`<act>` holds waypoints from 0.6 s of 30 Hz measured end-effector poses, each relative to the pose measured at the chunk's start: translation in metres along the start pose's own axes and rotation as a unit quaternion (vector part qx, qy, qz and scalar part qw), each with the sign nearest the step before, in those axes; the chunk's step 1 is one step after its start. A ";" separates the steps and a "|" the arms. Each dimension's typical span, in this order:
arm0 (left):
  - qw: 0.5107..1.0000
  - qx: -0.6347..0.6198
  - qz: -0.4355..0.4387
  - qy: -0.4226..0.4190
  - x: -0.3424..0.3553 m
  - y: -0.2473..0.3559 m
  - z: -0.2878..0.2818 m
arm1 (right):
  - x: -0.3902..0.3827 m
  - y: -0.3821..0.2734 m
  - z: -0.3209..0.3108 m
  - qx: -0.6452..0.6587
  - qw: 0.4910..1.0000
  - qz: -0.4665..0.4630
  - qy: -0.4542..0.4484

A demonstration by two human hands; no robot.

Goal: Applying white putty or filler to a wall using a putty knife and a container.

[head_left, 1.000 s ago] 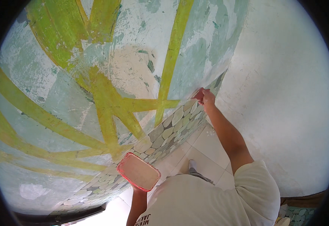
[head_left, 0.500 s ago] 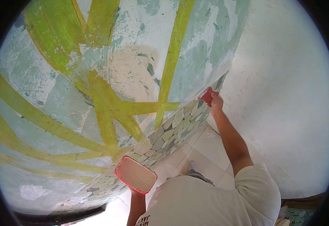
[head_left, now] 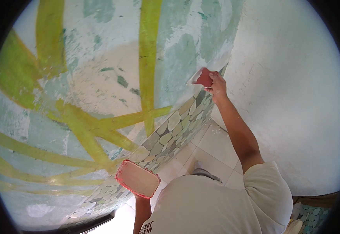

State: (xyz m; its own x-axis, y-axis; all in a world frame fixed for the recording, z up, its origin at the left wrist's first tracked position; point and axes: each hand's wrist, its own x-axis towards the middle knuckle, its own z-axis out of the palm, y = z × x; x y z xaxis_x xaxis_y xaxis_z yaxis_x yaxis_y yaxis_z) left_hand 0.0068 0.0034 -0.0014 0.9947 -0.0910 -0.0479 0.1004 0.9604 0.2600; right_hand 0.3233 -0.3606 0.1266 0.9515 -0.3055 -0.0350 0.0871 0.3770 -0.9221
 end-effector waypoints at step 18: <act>0.998 -0.005 -0.039 -0.057 0.096 -0.078 0.025 | 0.073 0.046 -0.039 -0.044 0.993 0.090 0.057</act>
State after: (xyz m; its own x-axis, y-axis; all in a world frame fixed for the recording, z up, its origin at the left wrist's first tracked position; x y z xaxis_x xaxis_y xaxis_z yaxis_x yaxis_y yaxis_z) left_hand 0.0945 -0.0870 -0.0020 0.9800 -0.1946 0.0421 0.1783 0.9519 0.2493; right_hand 0.3850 -0.3999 0.0665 0.9090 -0.3396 -0.2418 -0.1123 0.3591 -0.9265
